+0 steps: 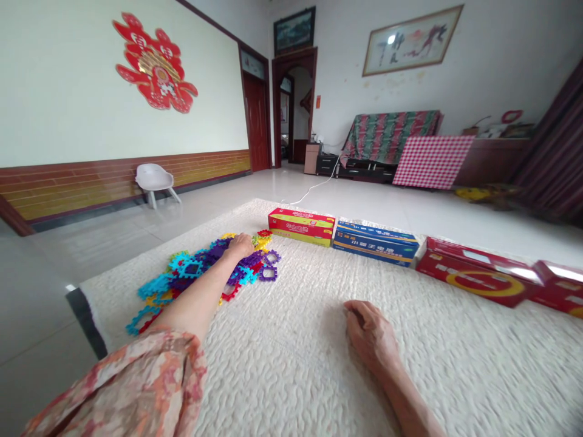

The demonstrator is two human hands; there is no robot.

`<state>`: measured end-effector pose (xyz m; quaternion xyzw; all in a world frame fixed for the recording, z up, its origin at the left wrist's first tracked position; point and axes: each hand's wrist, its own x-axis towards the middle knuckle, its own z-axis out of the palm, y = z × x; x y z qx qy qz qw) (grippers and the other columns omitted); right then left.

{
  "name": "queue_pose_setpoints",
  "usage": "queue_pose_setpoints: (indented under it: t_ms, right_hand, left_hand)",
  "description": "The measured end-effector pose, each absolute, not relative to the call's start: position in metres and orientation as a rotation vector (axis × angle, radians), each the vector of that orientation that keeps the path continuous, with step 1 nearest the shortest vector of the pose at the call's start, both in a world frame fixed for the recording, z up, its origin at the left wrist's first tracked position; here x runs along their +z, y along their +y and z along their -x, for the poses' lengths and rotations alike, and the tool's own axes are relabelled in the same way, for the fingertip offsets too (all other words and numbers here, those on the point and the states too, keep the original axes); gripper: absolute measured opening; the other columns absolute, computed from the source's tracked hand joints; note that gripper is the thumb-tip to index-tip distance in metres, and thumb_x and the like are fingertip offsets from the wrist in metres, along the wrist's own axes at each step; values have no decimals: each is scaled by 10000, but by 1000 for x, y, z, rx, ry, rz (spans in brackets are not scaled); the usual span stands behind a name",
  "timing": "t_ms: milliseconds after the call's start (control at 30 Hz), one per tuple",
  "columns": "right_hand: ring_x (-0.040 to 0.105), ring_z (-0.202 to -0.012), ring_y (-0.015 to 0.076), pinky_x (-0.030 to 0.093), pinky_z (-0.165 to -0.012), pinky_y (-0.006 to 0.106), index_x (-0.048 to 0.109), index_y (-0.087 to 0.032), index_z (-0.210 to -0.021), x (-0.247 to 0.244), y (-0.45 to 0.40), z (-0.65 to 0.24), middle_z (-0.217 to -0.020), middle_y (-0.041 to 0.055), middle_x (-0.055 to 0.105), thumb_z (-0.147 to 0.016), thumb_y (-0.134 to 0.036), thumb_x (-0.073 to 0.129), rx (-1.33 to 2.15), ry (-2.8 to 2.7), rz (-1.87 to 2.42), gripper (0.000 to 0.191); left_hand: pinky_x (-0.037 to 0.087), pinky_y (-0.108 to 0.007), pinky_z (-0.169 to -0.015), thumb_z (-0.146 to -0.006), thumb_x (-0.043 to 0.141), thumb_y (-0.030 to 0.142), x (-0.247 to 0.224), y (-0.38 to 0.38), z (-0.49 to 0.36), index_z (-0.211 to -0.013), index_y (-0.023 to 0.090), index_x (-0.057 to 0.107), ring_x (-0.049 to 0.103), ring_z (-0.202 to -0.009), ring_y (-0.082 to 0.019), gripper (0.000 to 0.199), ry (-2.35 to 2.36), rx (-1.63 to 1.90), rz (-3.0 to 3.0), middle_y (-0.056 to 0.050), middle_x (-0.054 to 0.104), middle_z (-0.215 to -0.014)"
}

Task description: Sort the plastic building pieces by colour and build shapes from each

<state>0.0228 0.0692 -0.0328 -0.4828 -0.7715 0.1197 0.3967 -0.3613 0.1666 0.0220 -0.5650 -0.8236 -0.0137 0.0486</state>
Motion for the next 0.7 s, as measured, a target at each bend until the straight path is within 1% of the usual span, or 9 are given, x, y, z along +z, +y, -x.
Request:
queue_pose_setpoints:
  t_ms: [100,233,400,500,600,633,700]
  right_hand:
    - [631,-861,208,472,-806,342,665,-167,-877,-34,70,-24,-911,89,690,-809,-262,415,302,-1971,1222,276]
    - [632,-881,216,473,-819,353,668,-168,-882,-34,71,-24,-924,89,695,-812,-278,415,293,-1978,1241,284]
    - [636,-874,219,479,-807,356,673,-173,-875,-34,72,-25,-921,86,700,-805,-285,416,285,-1994,1242,288]
    - [635,-870,218,480,-805,354,672,-167,-874,-34,72,-25,-918,88,697,-803,-282,415,287,-1990,1243,290]
    - [632,-868,215,478,-807,351,669,-166,-876,-34,71,-25,-916,90,693,-808,-279,414,288,-1985,1236,286]
    - [631,-866,214,478,-807,350,668,-167,-875,-34,71,-25,-914,89,692,-809,-279,415,286,-1985,1234,285]
    - [629,-861,214,476,-804,349,667,-167,-870,-33,71,-24,-907,88,690,-811,-279,416,282,-1988,1231,281]
  left_hand:
    - [454,-330,-906,-840,464,285,22,156,349,-1020,151,685,593,-1091,-271,315,-2438,-100,1770,-164,652,-1134]
    - [451,-346,-895,-863,433,296,19,143,328,-1040,164,672,596,-1075,-267,326,-2347,-187,1832,-153,648,-1134]
    - [437,-303,-874,-904,392,428,21,134,320,-1040,224,669,616,-1024,-223,369,-2260,-333,1910,-86,690,-1052]
    - [428,-274,-859,-925,344,433,30,132,344,-1058,239,665,622,-1007,-209,398,-2320,-500,1797,-67,701,-1033]
    - [424,-285,-875,-932,311,381,39,131,383,-1069,193,664,601,-1059,-236,423,-2419,-533,1626,-113,680,-1086]
    - [427,-289,-876,-925,326,379,40,132,396,-1093,181,656,597,-1068,-245,420,-2452,-538,1581,-125,674,-1102]
    - [436,-301,-873,-885,413,410,39,135,419,-1137,136,637,601,-1064,-268,434,-2520,-540,1535,-159,669,-1110]
